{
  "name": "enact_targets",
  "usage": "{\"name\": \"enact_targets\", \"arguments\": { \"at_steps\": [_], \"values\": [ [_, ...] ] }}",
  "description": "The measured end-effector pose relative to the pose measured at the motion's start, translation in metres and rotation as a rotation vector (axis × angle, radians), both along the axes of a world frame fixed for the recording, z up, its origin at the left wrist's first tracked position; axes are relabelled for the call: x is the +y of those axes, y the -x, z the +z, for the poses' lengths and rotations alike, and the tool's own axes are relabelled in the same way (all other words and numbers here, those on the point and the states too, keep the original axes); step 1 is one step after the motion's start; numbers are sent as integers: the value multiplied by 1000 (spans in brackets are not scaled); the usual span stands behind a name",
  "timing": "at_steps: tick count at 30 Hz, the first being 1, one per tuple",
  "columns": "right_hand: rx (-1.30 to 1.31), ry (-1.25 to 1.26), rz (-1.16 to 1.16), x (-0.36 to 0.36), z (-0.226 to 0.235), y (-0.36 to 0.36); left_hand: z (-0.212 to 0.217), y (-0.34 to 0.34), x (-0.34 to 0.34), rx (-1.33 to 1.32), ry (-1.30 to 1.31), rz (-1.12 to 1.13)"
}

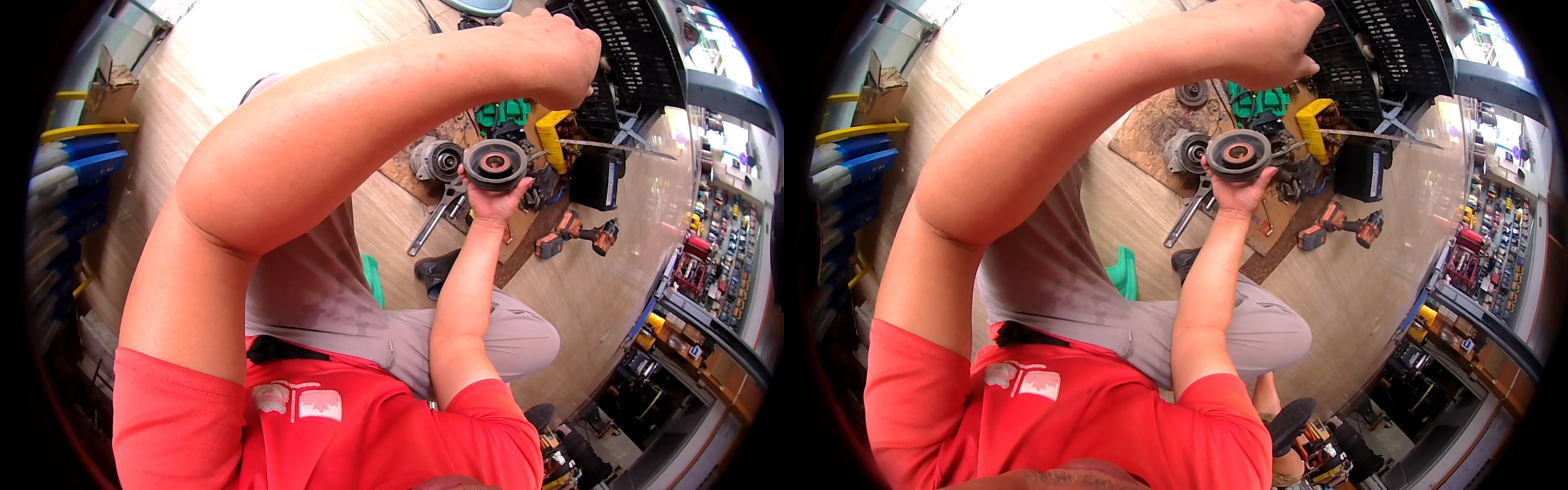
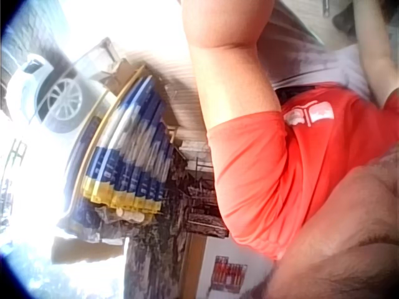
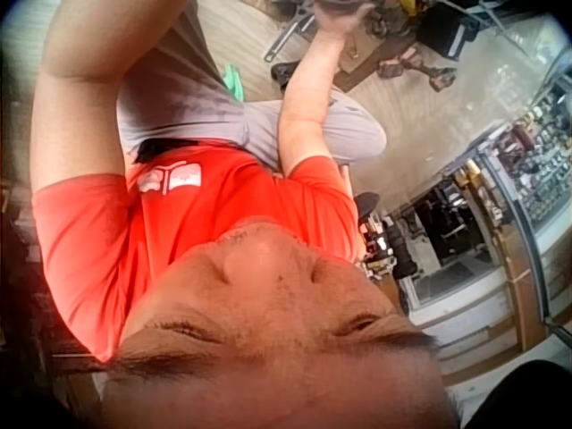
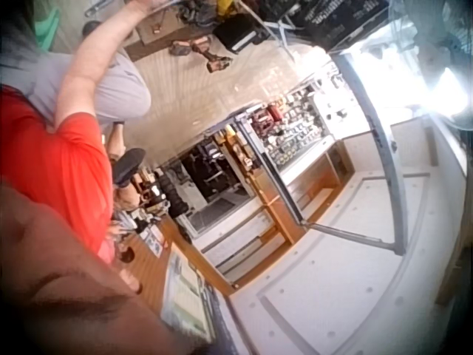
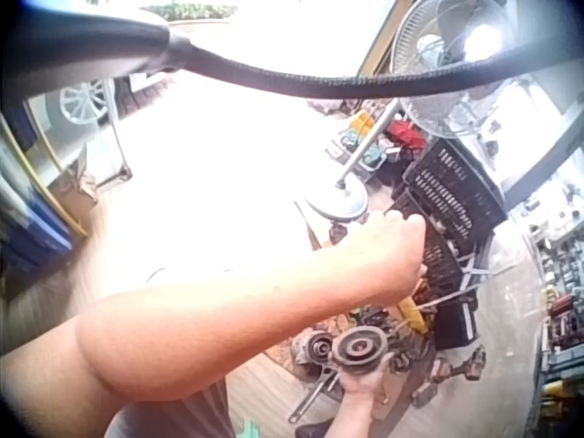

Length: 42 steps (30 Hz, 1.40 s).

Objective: The person uses an adjustable wrench to loosen a nut on a mechanical assembly and then handles and points to several components including a clutch-like circular part.

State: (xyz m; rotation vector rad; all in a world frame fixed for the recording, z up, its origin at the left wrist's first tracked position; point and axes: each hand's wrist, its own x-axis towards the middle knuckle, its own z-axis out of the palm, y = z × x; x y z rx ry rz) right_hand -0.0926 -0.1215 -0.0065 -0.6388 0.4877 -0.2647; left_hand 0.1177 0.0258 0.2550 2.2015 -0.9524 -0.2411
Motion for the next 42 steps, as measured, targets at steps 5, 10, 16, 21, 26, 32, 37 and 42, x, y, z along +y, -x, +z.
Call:
{"name": "enact_targets", "arguments": {
  "at_steps": [5,10,16,21,26,32,37,42],
  "values": [
    [-83,-39,95,10,1,-3,0,2,5,-35,53,-21],
    [-206,-94,186,18,0,-8,-3,-2,-5,-13,3,-8],
    [-281,-138,227,25,3,-12,-5,-2,-6,8,15,-6],
    [-299,-155,233,29,5,-13,-6,-2,-4,0,27,-15],
    [-314,-159,257,33,9,-14,-6,-3,-3,-9,13,-20],
    [-308,-79,244,39,15,-16,-6,-1,-4,-3,8,-23],
    [-303,-6,249,40,18,-15,-5,0,-5,-10,-3,-20],
    [-297,6,217,42,18,-15,-5,1,-4,-3,-10,-42]
  ]
}}
